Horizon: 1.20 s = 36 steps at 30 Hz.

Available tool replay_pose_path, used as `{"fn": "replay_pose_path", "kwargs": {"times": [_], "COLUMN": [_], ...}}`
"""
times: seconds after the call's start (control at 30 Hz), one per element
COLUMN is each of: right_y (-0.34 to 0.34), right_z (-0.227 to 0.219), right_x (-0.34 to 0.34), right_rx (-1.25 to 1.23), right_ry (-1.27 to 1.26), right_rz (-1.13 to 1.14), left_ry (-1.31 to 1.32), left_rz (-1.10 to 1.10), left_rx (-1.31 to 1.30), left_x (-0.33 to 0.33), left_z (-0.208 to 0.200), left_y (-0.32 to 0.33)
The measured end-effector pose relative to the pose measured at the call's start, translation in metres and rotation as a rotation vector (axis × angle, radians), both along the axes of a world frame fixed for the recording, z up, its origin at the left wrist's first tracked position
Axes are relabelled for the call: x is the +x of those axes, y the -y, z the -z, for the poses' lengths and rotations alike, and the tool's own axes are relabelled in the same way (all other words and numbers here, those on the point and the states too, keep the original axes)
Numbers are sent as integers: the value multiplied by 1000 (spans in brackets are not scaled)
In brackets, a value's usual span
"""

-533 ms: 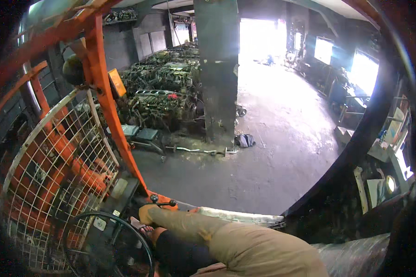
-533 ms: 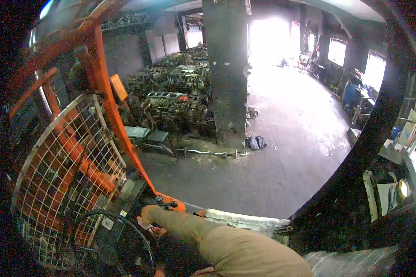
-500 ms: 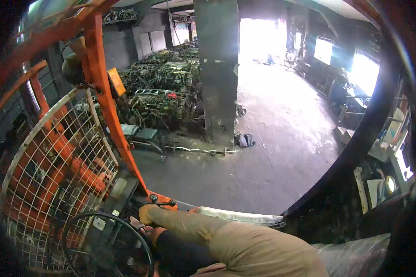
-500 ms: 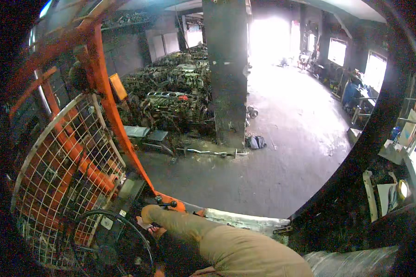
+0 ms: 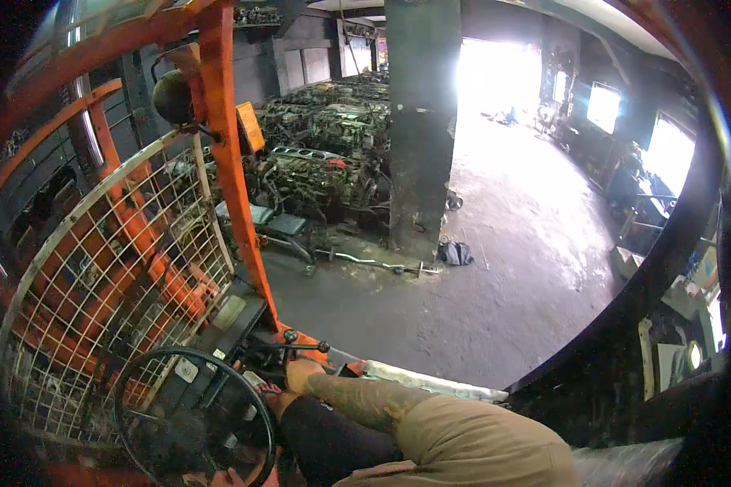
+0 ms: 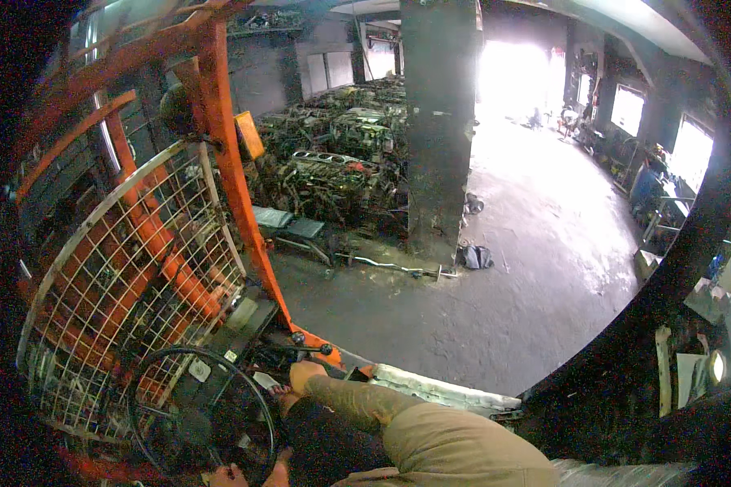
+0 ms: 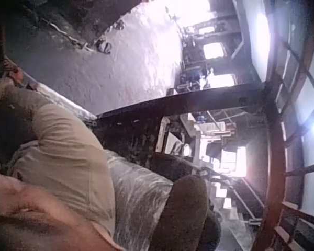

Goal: Operating and driving a forklift through an engine storage warehouse.

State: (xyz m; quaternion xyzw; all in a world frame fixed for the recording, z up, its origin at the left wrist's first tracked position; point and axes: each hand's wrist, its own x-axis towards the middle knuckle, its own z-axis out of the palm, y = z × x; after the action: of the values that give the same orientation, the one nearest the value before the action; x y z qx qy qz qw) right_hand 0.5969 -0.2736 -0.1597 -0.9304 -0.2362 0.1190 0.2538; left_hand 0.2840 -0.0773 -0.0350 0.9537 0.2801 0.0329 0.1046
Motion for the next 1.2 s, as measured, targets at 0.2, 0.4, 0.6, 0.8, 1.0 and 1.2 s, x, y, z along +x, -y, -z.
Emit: {"fn": "replay_pose_path", "kwargs": {"times": [0.2, 0.4, 0.6, 0.8, 1.0, 1.2], "right_y": [-34, 1, -30, -32, -2, -8], "right_z": [32, 64, 55, 26, 93, 10], "right_x": [9, 35, 15, 10, 53, 25], "right_rx": [26, 19, 87, -29, -155, -223], "right_ry": [116, 317, 606, 69, 306, 89], "right_rz": [-25, -27, 178, 27, 292, -120], "left_ry": [91, 345, 306, 39, 624, 439], "left_rz": [126, -141, -120, -169, 200, -38], "left_rx": [179, 60, -7, -32, 151, 205], "left_x": [-27, 1, -17, -9, 35, 0], "left_z": [48, 46, 24, -8, 87, 70], "left_y": [-36, -11, -3, 9, -19, -21]}}
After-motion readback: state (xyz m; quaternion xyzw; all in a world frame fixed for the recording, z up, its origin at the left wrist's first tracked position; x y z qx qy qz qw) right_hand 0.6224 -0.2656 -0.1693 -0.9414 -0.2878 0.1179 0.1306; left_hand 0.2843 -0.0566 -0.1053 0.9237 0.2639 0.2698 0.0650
